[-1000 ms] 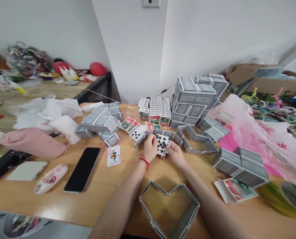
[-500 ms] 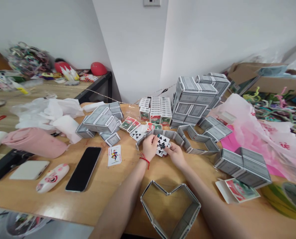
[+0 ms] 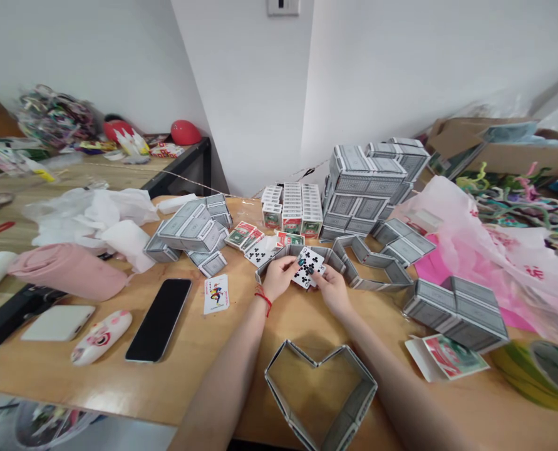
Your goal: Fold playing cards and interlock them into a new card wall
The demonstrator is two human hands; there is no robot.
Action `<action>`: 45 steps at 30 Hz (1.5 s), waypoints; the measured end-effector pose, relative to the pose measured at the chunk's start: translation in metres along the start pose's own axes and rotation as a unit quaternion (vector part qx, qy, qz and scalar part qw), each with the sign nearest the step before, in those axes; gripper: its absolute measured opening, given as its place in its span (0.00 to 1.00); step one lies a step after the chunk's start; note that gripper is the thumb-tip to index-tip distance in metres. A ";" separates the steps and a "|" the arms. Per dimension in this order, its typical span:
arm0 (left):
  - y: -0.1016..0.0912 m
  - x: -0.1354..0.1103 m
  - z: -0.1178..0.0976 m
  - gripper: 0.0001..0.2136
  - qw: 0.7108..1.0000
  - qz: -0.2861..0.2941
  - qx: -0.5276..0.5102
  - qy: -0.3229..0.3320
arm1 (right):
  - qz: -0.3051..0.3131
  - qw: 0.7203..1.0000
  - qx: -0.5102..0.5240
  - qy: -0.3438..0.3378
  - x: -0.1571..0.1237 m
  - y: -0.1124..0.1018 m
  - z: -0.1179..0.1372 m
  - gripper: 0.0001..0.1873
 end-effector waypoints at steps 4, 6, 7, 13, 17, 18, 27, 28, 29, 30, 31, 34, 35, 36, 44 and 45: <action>-0.001 0.000 -0.002 0.13 0.999 -0.001 0.032 0.020 | 0.004 1.000 -0.004 -0.002 0.000 0.000 0.000 0.16; 0.000 0.000 -0.002 0.12 0.999 0.002 0.049 0.022 | 0.000 1.000 -0.009 -0.001 0.001 -0.001 -0.002 0.15; 0.001 0.000 -0.001 0.12 0.998 0.003 0.059 0.019 | -0.007 1.000 -0.013 0.000 0.002 -0.002 -0.004 0.16; -0.001 0.002 -0.003 0.10 0.987 -0.028 0.153 0.052 | -0.012 1.000 -0.022 -0.005 0.005 -0.003 -0.011 0.15; -0.004 0.003 -0.002 0.10 0.982 -0.043 0.174 0.062 | 0.044 0.998 0.014 -0.035 0.007 0.000 -0.008 0.13; -0.004 0.002 -0.001 0.10 0.981 -0.042 0.181 0.057 | 0.052 0.998 0.017 -0.039 0.007 0.000 -0.008 0.13; -0.002 -0.005 -0.007 0.11 0.948 0.007 0.312 0.062 | 0.040 0.999 0.001 -0.035 0.008 -0.002 -0.008 0.15; -0.001 -0.005 -0.010 0.11 0.938 0.009 0.338 0.074 | 0.032 0.999 -0.011 -0.038 0.007 -0.002 -0.007 0.15; 0.001 -0.006 -0.012 0.11 0.927 0.012 0.364 0.088 | 0.022 0.999 -0.022 -0.042 0.006 -0.003 -0.006 0.15; 0.003 -0.006 -0.014 0.10 0.916 0.016 0.389 0.102 | 0.012 0.998 -0.034 -0.046 0.006 -0.003 -0.006 0.15; 0.005 -0.007 -0.016 0.10 0.904 0.019 0.411 0.116 | 0.001 0.998 -0.048 -0.049 0.005 -0.004 -0.005 0.15; 0.013 -0.009 -0.020 0.10 0.870 0.033 0.467 0.152 | -0.041 0.992 -0.101 -0.062 0.004 -0.008 -0.006 0.14; 0.016 -0.011 -0.021 0.10 0.860 0.038 0.483 0.160 | -0.057 0.989 -0.119 -0.067 0.004 -0.010 -0.007 0.14; 0.019 -0.012 -0.022 0.10 0.850 0.042 0.498 0.169 | -0.071 0.986 -0.136 -0.070 0.004 -0.011 -0.008 0.14; 0.041 -0.022 -0.034 0.12 0.791 0.070 0.552 0.254 | -0.126 0.975 -0.160 -0.091 0.002 -0.016 -0.007 0.12; 0.040 -0.021 -0.033 0.12 0.794 0.066 0.552 0.245 | -0.113 0.979 -0.147 -0.090 0.003 -0.016 -0.006 0.12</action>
Point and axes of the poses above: each hand's wrist, its own x-axis towards the middle knuckle, its own y-axis out of the palm, z = x × y, the point moved 6 cm from there along x, towards the middle knuckle, and after that the axes turned 10 degrees about y, right-handed, at the moved point
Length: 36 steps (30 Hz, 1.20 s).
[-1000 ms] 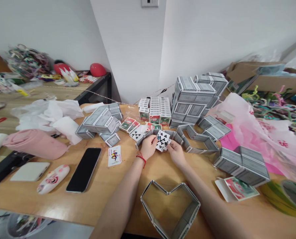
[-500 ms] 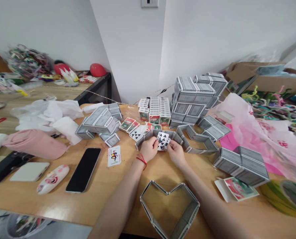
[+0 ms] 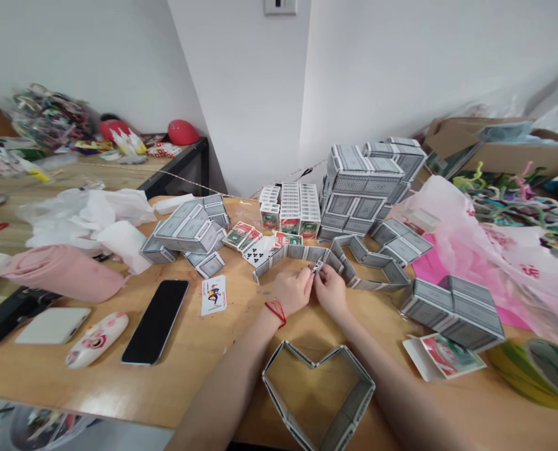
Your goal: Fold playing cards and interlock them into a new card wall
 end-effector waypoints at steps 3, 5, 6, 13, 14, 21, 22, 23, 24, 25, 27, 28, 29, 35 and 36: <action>0.005 -0.002 0.011 0.11 0.998 0.010 -0.017 -0.058 | 0.041 0.998 0.051 0.010 0.003 0.001 0.002 0.16; 0.008 -0.004 0.018 0.10 0.995 0.021 -0.029 -0.090 | 0.061 0.995 0.073 0.020 0.005 0.002 0.002 0.21; 0.009 -0.005 0.021 0.10 0.994 0.025 -0.034 -0.100 | 0.065 0.995 0.076 0.023 0.005 0.002 0.001 0.22; 0.011 -0.005 0.023 0.11 0.994 0.039 -0.034 -0.097 | 0.049 0.997 0.057 0.023 0.008 0.000 -0.006 0.18; 0.010 -0.005 0.022 0.11 0.995 0.038 -0.029 -0.089 | 0.044 0.997 0.055 0.018 0.008 0.000 -0.005 0.18; 0.007 -0.004 0.015 0.11 0.999 0.025 0.019 -0.021 | 0.020 1.000 0.016 -0.014 0.004 -0.006 0.008 0.12; 0.006 -0.004 0.014 0.11 0.999 0.024 0.024 -0.017 | 0.017 1.000 0.009 -0.014 0.003 -0.007 0.008 0.12; 0.006 -0.004 0.013 0.11 0.999 0.023 0.029 -0.014 | 0.012 1.000 0.004 -0.013 0.003 -0.008 0.008 0.13; 0.006 -0.004 0.012 0.11 0.999 0.022 0.031 -0.012 | 0.008 1.000 0.000 -0.012 0.003 -0.008 0.008 0.13; 0.006 -0.003 0.012 0.11 0.999 0.020 0.033 -0.011 | 0.006 1.000 -0.002 -0.011 0.003 -0.009 0.008 0.13; 0.006 -0.003 0.011 0.10 0.999 0.017 0.032 -0.009 | 0.004 1.000 0.001 -0.010 0.004 -0.009 0.008 0.14; 0.006 -0.003 0.010 0.10 0.999 0.015 0.030 -0.007 | 0.004 1.000 0.005 -0.010 0.004 -0.009 0.008 0.14; 0.006 -0.003 0.010 0.10 1.000 0.014 0.028 -0.004 | 0.004 1.000 0.010 -0.011 0.004 -0.008 0.008 0.14; 0.005 -0.003 0.006 0.09 0.999 0.018 0.036 0.016 | -0.001 1.000 0.023 -0.014 0.003 -0.008 0.010 0.15; 0.005 -0.003 0.006 0.09 0.999 0.019 0.036 0.017 | 0.000 1.000 0.027 -0.014 0.003 -0.008 0.010 0.15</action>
Point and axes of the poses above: each hand's wrist, its own x-axis towards the middle knuckle, its own y-axis out of the palm, z = x × y, the point moved 6 cm from there along x, towards the middle knuckle, and after that the axes turned 10 degrees about y, right-handed, at the moved point
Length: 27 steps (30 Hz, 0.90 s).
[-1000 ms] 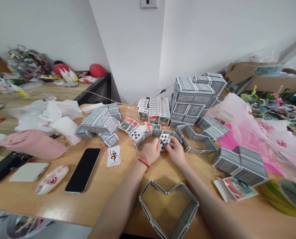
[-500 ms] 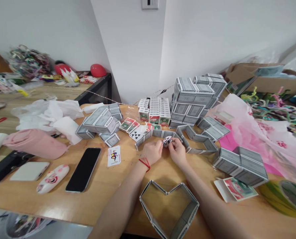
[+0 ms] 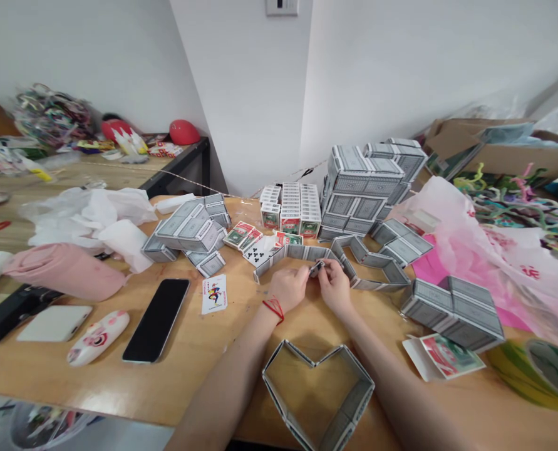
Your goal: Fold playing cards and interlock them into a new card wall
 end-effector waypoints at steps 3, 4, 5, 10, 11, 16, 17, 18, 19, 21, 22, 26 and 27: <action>0.000 0.000 0.000 0.09 1.000 -0.003 -0.007 0.000 | 0.002 1.000 0.008 0.001 0.000 0.000 -0.001 0.14; 0.000 -0.001 0.000 0.09 1.000 -0.005 -0.011 0.000 | 0.001 1.000 0.008 0.001 0.000 0.000 -0.002 0.14; 0.001 -0.001 0.001 0.10 1.000 -0.005 -0.015 -0.001 | -0.002 1.000 0.007 0.001 0.000 0.000 -0.002 0.14; 0.003 -0.001 0.000 0.13 1.000 -0.001 -0.022 -0.002 | -0.025 0.999 -0.023 -0.005 0.000 -0.004 -0.005 0.15; 0.003 -0.001 -0.001 0.13 1.000 -0.004 -0.022 0.001 | -0.032 0.999 -0.029 -0.006 0.000 -0.004 -0.005 0.15; 0.000 0.000 -0.006 0.14 0.999 -0.017 -0.019 0.028 | -0.053 0.998 -0.042 -0.001 -0.001 -0.007 -0.007 0.16; -0.001 0.000 -0.007 0.14 0.999 -0.017 -0.015 0.031 | -0.055 0.998 -0.041 0.000 -0.002 -0.007 -0.006 0.16; -0.001 0.000 -0.007 0.14 0.999 -0.018 -0.012 0.033 | -0.057 0.998 -0.040 0.000 -0.002 -0.007 -0.006 0.15; -0.001 0.000 -0.007 0.14 0.999 -0.019 -0.010 0.033 | -0.058 0.998 -0.040 0.000 -0.002 -0.007 -0.005 0.15; -0.002 0.000 -0.008 0.14 0.999 -0.024 -0.012 0.032 | -0.060 0.997 -0.039 -0.001 -0.003 -0.007 -0.004 0.15; -0.002 0.000 -0.008 0.14 0.999 -0.027 -0.014 0.032 | -0.061 0.997 -0.038 -0.001 -0.003 -0.007 -0.004 0.15; -0.002 0.000 -0.007 0.11 0.999 -0.036 -0.007 0.015 | -0.063 0.998 -0.024 0.006 -0.001 -0.007 -0.006 0.16; -0.002 0.000 -0.006 0.10 0.999 -0.038 -0.001 0.005 | -0.061 0.998 -0.018 0.008 0.000 -0.007 -0.006 0.16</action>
Point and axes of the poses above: each hand's wrist, its own x-axis towards the middle knuckle, its own y-axis out of the palm, z = x × y, the point moved 6 cm from there along x, towards the middle knuckle, and after that the axes turned 10 degrees about y, right-handed, at the moved point
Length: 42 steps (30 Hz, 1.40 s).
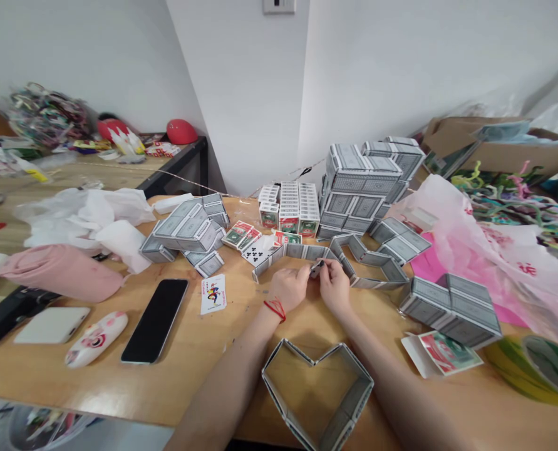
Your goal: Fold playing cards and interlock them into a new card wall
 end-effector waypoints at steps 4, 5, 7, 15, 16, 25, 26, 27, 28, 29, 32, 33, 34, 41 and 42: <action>0.000 0.000 0.005 0.08 0.998 -0.005 0.028 -0.047 | 0.046 0.998 0.042 0.011 0.003 0.004 0.000 0.16; 0.000 0.000 0.007 0.08 0.998 -0.006 0.032 -0.059 | 0.069 0.996 0.051 0.012 0.003 0.006 0.001 0.16; 0.000 -0.001 0.010 0.09 0.996 -0.008 0.035 -0.079 | 0.109 0.993 0.055 0.009 0.001 0.011 0.004 0.15; 0.002 -0.004 0.017 0.12 0.991 -0.017 -0.007 -0.130 | 0.070 0.997 0.011 -0.023 -0.004 0.010 0.010 0.16; 0.003 -0.004 0.015 0.12 0.993 -0.015 -0.017 -0.119 | 0.051 0.998 -0.004 -0.027 -0.005 0.008 0.011 0.16; 0.003 -0.003 0.010 0.14 0.996 -0.029 -0.013 -0.088 | 0.033 0.999 -0.020 -0.028 -0.005 0.004 0.014 0.14; 0.003 -0.004 0.012 0.14 0.994 -0.032 -0.014 -0.102 | 0.063 0.998 0.007 -0.022 -0.004 0.007 0.013 0.14; 0.003 -0.005 0.015 0.14 0.992 -0.035 -0.015 -0.117 | 0.082 0.996 0.028 -0.016 -0.002 0.009 0.011 0.14; 0.003 -0.005 0.018 0.14 0.990 -0.038 -0.017 -0.132 | 0.104 0.994 0.036 -0.009 -0.001 0.011 0.008 0.14; 0.003 -0.006 0.020 0.14 0.988 -0.040 -0.018 -0.146 | 0.121 0.992 0.039 -0.002 0.001 0.013 0.005 0.14; 0.003 -0.007 0.024 0.13 0.984 -0.047 -0.016 -0.171 | 0.143 0.990 0.017 0.003 0.002 0.017 -0.001 0.13; 0.003 -0.008 0.024 0.13 0.984 -0.051 -0.013 -0.172 | 0.143 0.990 0.006 0.000 0.001 0.017 -0.003 0.13; 0.002 -0.008 0.023 0.13 0.984 -0.058 -0.007 -0.169 | 0.139 0.990 -0.006 -0.004 0.001 0.017 -0.003 0.14; -0.006 -0.006 0.014 0.11 0.986 -0.107 0.019 -0.126 | 0.068 0.993 -0.081 -0.045 -0.005 0.011 0.005 0.14; -0.007 -0.006 0.014 0.11 0.986 -0.109 0.019 -0.124 | 0.069 0.993 -0.086 -0.047 -0.005 0.011 0.006 0.14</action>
Point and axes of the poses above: each hand's wrist, its own x-axis towards the middle knuckle, its own y-axis out of the palm, z = x × y, the point moved 6 cm from there along x, towards the middle knuckle, and after that the axes turned 10 degrees about y, right-handed, at the moved point
